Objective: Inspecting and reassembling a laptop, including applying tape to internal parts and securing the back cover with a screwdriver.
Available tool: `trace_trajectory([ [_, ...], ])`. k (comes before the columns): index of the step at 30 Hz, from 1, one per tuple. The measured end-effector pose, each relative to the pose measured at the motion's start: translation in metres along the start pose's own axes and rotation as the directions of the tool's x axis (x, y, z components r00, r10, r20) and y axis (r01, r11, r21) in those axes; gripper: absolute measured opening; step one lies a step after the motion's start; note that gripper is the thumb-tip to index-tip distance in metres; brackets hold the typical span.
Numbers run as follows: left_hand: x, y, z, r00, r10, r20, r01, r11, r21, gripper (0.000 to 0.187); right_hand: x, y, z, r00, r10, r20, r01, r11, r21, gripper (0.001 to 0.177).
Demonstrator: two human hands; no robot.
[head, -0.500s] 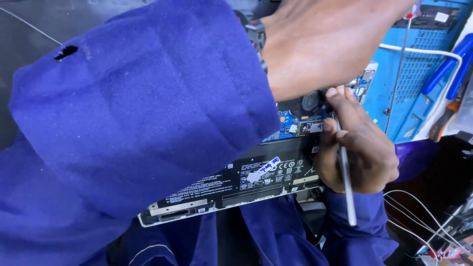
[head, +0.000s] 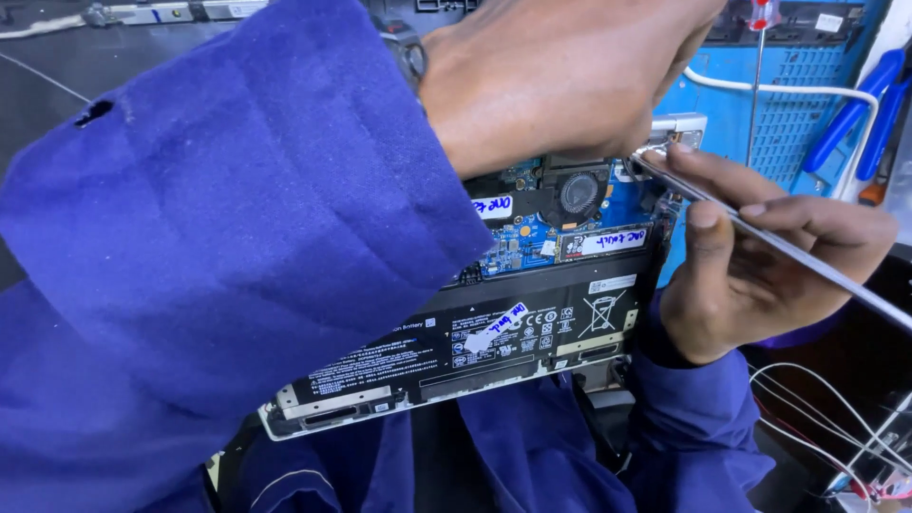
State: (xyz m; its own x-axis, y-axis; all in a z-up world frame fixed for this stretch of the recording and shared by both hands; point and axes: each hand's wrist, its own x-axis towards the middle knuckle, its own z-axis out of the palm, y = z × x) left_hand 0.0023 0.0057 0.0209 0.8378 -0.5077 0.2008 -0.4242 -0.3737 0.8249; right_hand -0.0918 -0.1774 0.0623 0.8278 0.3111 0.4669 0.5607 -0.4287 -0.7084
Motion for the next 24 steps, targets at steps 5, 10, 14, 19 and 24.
trace_trajectory([
  [5,0.001,-0.005,0.001,0.999,0.033,0.001,-0.033,0.999,-0.043,0.03,0.0,0.017,-0.007,0.999,0.023,-0.03,-0.022,0.999,0.042,0.028],
  [10,-0.002,-0.001,-0.001,0.997,0.059,-0.056,-0.058,0.998,0.025,0.025,0.002,0.017,-0.007,0.999,-0.005,0.04,0.002,0.999,0.054,0.031],
  [14,-0.002,-0.004,-0.001,0.989,0.113,-0.094,-0.111,0.994,0.019,0.03,-0.003,0.024,-0.001,0.998,-0.06,-0.018,0.061,0.994,0.089,0.032],
  [19,-0.005,0.001,-0.006,0.993,0.103,-0.058,-0.101,0.994,0.033,0.028,-0.01,0.032,-0.007,0.999,-0.027,-0.033,0.031,0.991,0.129,0.03],
  [24,-0.005,0.001,-0.006,0.994,0.106,-0.018,-0.106,0.994,0.018,0.025,-0.012,0.032,-0.006,0.999,0.014,-0.032,-0.008,0.984,0.18,0.049],
])
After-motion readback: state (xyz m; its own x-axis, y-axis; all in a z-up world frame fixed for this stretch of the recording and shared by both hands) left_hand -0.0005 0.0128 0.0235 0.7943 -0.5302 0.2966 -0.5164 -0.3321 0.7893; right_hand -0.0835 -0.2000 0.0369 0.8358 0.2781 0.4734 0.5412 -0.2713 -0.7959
